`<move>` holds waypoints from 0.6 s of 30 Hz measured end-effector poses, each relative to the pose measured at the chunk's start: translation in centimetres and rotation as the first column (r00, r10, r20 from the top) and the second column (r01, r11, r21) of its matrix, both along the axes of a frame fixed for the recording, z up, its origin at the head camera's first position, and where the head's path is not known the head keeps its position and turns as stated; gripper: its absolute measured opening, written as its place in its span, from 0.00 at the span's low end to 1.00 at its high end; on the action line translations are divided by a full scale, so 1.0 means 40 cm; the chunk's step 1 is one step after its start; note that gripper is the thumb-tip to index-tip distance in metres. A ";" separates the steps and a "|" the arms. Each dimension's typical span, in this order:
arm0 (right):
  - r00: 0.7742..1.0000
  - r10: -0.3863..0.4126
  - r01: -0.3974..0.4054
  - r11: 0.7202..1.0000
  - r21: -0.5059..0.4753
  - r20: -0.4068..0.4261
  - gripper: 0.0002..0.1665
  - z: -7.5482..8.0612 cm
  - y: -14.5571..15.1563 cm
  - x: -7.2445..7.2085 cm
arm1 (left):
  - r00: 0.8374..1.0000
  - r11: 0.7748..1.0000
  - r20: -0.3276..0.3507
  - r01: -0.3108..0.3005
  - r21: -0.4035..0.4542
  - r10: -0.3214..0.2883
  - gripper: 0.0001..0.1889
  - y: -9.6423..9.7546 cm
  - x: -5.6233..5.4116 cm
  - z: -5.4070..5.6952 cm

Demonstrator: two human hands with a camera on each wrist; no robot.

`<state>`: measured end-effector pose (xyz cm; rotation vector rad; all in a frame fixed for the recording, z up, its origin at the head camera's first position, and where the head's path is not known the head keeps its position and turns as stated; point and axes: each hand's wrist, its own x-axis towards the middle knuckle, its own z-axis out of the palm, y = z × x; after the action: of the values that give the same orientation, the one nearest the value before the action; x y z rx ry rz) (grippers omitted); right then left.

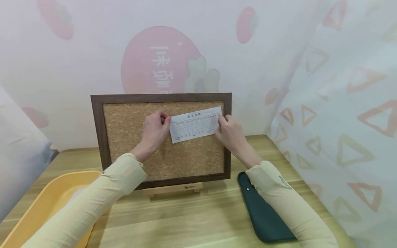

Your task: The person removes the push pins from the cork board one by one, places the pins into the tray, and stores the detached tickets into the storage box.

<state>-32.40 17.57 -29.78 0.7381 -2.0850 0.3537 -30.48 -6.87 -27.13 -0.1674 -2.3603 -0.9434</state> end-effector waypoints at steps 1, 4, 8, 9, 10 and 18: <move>1.000 0.011 -0.011 1.000 -0.006 -0.003 0.06 -0.008 0.008 0.006 | 1.000 1.000 -0.004 0.006 0.000 -0.006 0.08 -0.004 0.000 -0.001; 0.999 0.034 -0.035 0.999 -0.033 -0.012 0.07 -0.038 0.033 0.024 | 0.999 1.000 -0.024 0.028 0.001 -0.028 0.08 -0.017 0.005 -0.006; 1.000 0.024 -0.025 0.998 -0.059 -0.015 0.07 -0.085 0.068 0.048 | 0.998 0.999 -0.038 0.052 -0.004 -0.052 0.07 -0.037 0.021 -0.017; 1.000 0.020 -0.021 0.998 -0.064 -0.010 0.07 -0.097 0.077 0.054 | 0.998 0.998 -0.037 0.057 -0.008 -0.057 0.07 -0.043 0.026 -0.020; 1.000 0.019 -0.019 0.998 -0.067 -0.002 0.07 -0.109 0.085 0.060 | 0.997 0.998 -0.035 0.061 -0.012 -0.062 0.08 -0.050 0.032 -0.023; 0.997 -0.003 0.009 0.997 -0.079 0.082 0.09 -0.195 0.136 0.099 | 0.997 0.997 -0.044 0.064 -0.033 -0.065 0.08 -0.102 0.079 -0.044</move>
<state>-28.42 23.02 -37.57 0.6803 -2.1366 0.4673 -27.32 -10.96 -28.90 -0.2764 -2.3412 -0.9230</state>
